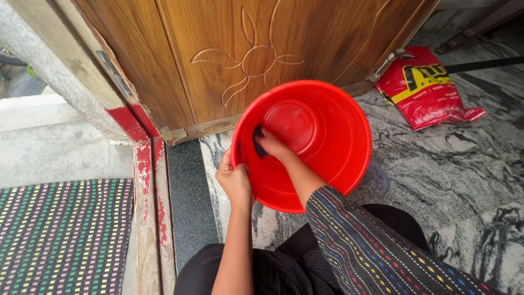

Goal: The person sits on the floor and scrubs a red plastic bucket with a dark cloth. They clean the exterior, interior, and bottom of the bucket, rotating it to reach all surfaces.

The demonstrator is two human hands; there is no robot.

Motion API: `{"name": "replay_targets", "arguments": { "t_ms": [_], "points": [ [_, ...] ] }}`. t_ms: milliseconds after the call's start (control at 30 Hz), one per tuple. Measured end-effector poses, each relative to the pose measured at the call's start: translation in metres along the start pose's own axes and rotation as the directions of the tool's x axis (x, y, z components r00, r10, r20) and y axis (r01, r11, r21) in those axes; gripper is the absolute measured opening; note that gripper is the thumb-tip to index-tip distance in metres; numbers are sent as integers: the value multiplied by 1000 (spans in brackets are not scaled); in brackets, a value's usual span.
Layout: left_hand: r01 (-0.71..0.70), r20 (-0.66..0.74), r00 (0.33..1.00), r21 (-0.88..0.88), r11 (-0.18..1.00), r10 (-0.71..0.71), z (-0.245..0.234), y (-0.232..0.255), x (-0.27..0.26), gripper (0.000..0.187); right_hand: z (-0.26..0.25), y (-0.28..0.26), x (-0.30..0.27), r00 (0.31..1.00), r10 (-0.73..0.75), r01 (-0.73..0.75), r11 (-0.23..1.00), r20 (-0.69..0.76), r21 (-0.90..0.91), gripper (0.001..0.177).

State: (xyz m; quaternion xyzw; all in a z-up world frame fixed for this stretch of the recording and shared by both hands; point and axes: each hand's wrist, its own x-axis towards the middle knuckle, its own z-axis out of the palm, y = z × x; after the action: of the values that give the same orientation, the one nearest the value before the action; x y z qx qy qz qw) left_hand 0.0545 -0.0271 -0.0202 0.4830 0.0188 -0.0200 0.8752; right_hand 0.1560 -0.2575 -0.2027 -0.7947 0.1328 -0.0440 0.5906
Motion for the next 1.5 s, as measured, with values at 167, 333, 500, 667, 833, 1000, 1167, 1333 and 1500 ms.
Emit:
{"name": "replay_targets", "arguments": {
  "t_ms": [167, 333, 500, 667, 833, 1000, 1167, 1333, 1500],
  "points": [
    [-67, 1, 998, -55, 996, 67, 5, 3, -5, 66, -31, -28, -35, 810, 550, -143, 520, 202, -842, 40],
    [-37, -5, 999, -68, 997, 37, 2, 14, -7, 67, -14, -54, -66, 908, 415, -53, 250, 58, -967, 34],
    [-84, 66, 994, -79, 993, 90, 2, 12, -8, 67, -3, -57, -87, 983, 169, -51, 621, 71, -782, 42],
    [-224, 43, 974, 38, 974, 222, -2, 13, -12, 64, -44, -82, -111, 851, 515, 33, 145, 104, -989, 41],
    [-191, 60, 981, 88, 978, 186, 3, 15, -13, 62, -80, -110, -132, 951, 304, 171, -665, -54, -727, 41],
    [-238, 142, 966, 174, 956, 215, 4, 6, -12, 61, -49, -103, -150, 872, 470, -269, 228, -136, -936, 45],
    [-254, 105, 962, 23, 967, 251, -1, -8, -10, 60, 21, -120, -162, 966, 258, -259, 964, 33, 62, 52],
    [-150, -19, 989, -10, 989, 150, -7, -5, -13, 64, 31, -201, -261, 982, 63, -19, 972, 180, -234, 56],
    [-136, 15, 991, 14, 991, 135, -6, -4, -14, 64, -49, -251, -307, 846, 19, 323, 777, 534, -540, 59]
  ]
}}
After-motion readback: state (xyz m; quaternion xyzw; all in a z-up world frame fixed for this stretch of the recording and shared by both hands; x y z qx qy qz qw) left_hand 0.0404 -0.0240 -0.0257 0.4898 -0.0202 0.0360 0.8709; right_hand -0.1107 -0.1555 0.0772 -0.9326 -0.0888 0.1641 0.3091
